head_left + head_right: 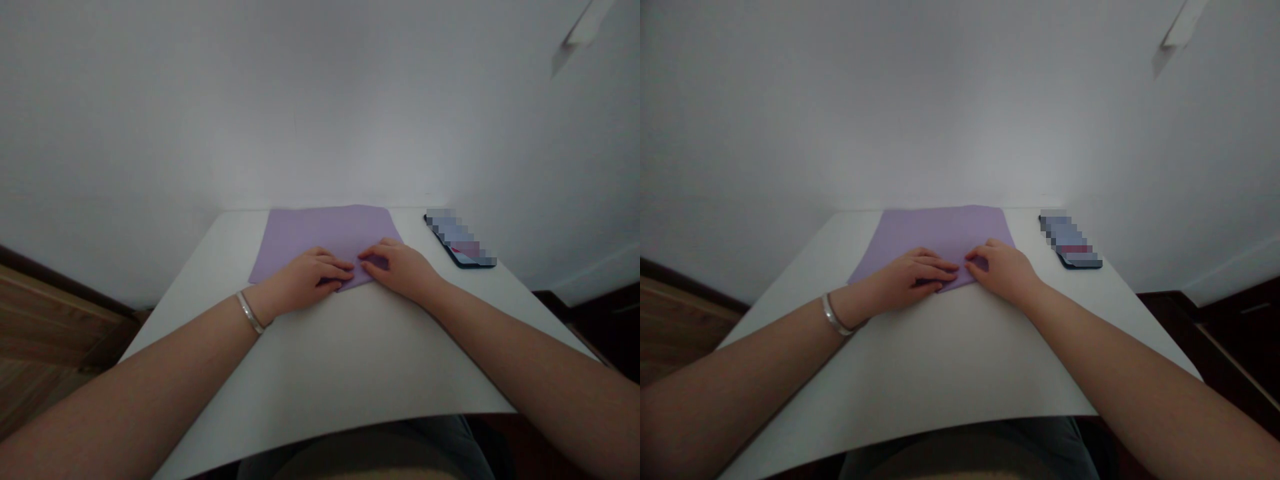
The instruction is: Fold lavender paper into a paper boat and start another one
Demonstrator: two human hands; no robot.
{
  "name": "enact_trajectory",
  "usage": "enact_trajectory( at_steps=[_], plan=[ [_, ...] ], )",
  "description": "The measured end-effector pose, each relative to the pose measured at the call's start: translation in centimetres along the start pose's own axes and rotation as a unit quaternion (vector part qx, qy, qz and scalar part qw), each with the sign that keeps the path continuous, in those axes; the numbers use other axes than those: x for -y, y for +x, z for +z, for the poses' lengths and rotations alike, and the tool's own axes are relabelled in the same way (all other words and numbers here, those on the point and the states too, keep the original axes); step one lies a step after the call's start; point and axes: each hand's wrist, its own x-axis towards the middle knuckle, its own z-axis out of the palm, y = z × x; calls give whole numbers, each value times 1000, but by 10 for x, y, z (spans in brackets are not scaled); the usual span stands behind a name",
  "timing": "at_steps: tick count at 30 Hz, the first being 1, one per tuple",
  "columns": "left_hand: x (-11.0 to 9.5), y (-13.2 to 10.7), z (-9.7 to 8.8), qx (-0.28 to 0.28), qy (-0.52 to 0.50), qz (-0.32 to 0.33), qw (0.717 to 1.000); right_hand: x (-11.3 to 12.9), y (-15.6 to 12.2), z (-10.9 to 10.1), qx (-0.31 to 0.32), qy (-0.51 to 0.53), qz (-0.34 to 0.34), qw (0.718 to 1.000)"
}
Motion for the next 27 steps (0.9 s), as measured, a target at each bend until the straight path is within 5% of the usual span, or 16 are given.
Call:
enact_trajectory(
  at_steps=[27],
  plan=[
    [-10, 0, 2, 21, 96, -109, 989, 4, 4, 2, -23, -10, -4, 1000]
  ],
)
